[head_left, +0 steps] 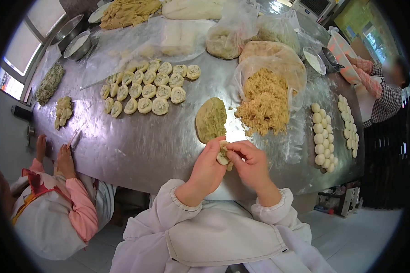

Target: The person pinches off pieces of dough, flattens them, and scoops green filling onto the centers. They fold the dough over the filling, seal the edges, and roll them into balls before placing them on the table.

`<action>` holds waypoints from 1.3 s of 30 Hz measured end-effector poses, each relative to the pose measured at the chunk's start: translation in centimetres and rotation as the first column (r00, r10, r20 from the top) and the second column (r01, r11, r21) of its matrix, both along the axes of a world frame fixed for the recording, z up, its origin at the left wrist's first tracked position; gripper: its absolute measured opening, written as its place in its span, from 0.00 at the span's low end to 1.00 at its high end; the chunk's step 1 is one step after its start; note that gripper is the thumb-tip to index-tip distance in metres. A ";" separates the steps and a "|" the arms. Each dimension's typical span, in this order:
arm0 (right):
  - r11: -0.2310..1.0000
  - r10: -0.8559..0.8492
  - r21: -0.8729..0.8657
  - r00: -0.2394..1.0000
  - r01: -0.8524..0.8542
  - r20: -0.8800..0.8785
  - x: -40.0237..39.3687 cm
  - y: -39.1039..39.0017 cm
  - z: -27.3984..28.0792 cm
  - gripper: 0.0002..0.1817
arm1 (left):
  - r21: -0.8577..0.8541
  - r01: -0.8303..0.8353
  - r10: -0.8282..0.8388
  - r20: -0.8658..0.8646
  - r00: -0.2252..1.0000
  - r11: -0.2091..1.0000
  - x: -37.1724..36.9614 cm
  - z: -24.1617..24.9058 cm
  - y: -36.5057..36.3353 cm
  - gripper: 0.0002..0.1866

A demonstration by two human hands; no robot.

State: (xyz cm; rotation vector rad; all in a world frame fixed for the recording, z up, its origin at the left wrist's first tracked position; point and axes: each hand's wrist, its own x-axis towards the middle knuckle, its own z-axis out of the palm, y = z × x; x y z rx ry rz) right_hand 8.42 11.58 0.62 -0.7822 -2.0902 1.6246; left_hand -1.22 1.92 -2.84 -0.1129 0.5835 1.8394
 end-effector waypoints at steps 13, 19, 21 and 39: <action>0.849 -0.363 0.457 0.922 0.267 0.136 1.0 4.6 -1.7 0.18 | -0.158 0.009 -0.024 -0.090 0.996 0.987 -0.9 0.8 -2.1 0.16; 0.725 -0.348 0.678 0.914 0.123 0.206 1.0 7.0 -6.5 0.09 | -0.026 0.082 -0.082 0.016 0.997 0.996 -0.5 0.5 -1.6 0.15; 0.754 -0.311 0.651 0.922 0.092 0.230 1.7 7.0 -6.6 0.11 | -0.042 0.094 -0.094 0.010 0.996 0.995 -0.3 0.6 -1.7 0.15; 0.924 -0.377 -0.087 0.925 0.374 -0.033 4.7 8.0 -2.6 0.13 | -0.038 0.191 -0.191 0.002 0.982 0.981 0.0 0.4 -2.0 0.16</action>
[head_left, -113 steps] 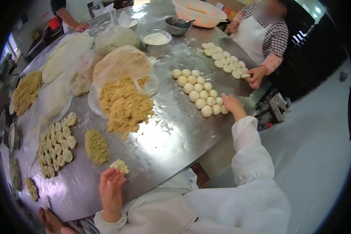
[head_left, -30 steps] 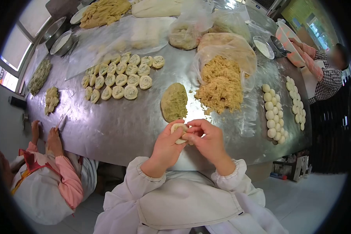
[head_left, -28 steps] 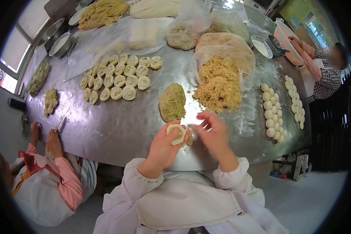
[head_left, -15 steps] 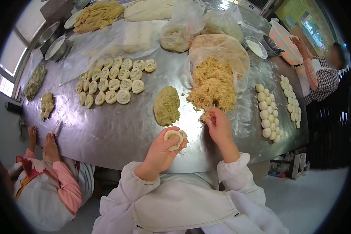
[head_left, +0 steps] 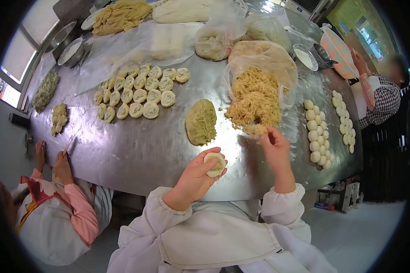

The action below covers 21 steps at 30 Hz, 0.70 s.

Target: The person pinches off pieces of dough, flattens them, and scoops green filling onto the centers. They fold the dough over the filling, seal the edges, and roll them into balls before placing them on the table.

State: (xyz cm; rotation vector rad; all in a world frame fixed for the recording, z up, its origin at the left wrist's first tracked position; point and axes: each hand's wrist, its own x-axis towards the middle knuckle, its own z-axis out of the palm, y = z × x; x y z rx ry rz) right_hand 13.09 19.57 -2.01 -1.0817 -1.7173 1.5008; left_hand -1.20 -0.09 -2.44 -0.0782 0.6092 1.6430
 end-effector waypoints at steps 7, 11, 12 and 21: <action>0.998 0.045 -0.051 0.993 -0.040 0.106 1.3 0.1 0.5 0.13 | -0.030 -0.009 0.004 -0.157 0.988 1.000 1.1 0.1 2.4 0.17; 0.949 0.228 -0.219 0.973 -0.227 -0.020 0.4 -2.3 3.4 0.13 | -0.015 -0.022 0.017 -0.295 0.955 1.000 1.7 0.0 5.0 0.18; 0.946 0.236 -0.215 0.970 -0.244 -0.064 0.1 -2.9 3.2 0.13 | -0.024 -0.031 0.022 -0.314 0.949 0.999 2.0 -0.1 5.4 0.18; 0.959 0.220 0.162 0.972 -0.231 0.080 -1.3 -5.5 2.5 0.09 | -0.047 -0.102 0.063 -0.516 0.854 0.994 2.6 -0.5 5.2 0.17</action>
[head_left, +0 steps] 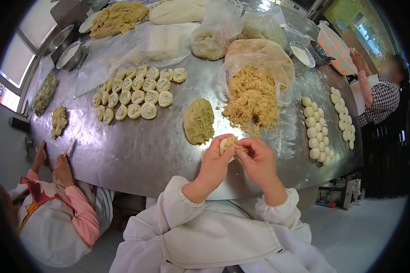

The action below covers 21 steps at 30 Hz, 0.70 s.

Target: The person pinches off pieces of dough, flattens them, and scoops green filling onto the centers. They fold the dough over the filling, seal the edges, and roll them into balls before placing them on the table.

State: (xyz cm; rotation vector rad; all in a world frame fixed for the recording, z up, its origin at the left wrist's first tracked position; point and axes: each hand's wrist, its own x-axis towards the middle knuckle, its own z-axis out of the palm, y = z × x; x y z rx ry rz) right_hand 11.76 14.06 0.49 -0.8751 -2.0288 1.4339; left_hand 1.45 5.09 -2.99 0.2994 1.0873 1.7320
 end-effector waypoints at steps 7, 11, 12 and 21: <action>0.840 -0.051 0.542 0.991 -0.024 0.123 1.0 3.9 0.8 0.12 | 0.134 0.037 -0.084 0.358 0.930 0.990 -1.7 0.7 -1.1 0.17; 0.866 0.136 0.470 0.984 -0.173 0.111 -0.2 0.3 2.4 0.14 | 0.141 0.089 -0.136 0.367 0.920 0.986 -1.6 1.2 -1.6 0.17; 0.873 0.131 0.455 0.984 -0.173 0.123 -0.3 -0.2 2.4 0.14 | 0.134 0.088 -0.131 0.362 0.923 0.987 -1.7 1.3 -1.6 0.17; 0.903 0.067 0.419 0.994 -0.096 0.083 -0.6 -2.2 1.8 0.16 | 0.177 0.043 -0.112 0.400 0.910 0.983 -1.9 1.3 -2.1 0.18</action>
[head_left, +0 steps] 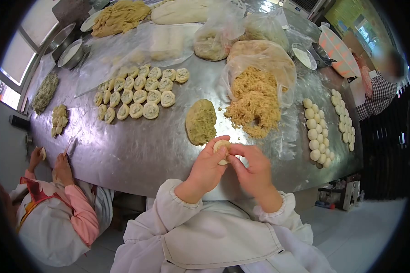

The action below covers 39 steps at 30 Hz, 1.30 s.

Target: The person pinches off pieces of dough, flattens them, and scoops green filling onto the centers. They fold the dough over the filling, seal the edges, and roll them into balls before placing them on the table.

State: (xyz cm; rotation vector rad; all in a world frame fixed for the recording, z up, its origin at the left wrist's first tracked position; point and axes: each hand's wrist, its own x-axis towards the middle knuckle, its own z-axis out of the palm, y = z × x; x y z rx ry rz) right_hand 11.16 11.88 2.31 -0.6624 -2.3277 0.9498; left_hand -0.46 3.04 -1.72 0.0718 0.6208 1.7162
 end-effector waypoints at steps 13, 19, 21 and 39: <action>0.907 0.218 0.366 0.976 -0.209 0.016 -0.9 0.3 -1.8 0.27 | 0.098 0.189 -0.192 0.025 0.981 0.977 0.8 -1.1 -1.4 0.17; 0.973 0.136 0.210 0.971 -0.094 -0.196 -1.7 -0.2 -1.7 0.17 | -0.011 0.156 -0.155 0.029 0.987 0.988 1.2 2.0 -1.0 0.17; 0.988 0.087 0.147 0.966 -0.052 -0.243 -1.8 -0.2 -1.5 0.17 | 0.054 0.136 -0.144 0.170 0.975 0.989 1.1 3.9 -0.5 0.18; 0.473 -0.259 -0.806 0.818 -0.356 -0.513 -3.1 -2.1 0.1 0.35 | 0.134 -0.188 0.207 -0.868 0.451 0.973 1.3 2.1 -1.3 0.16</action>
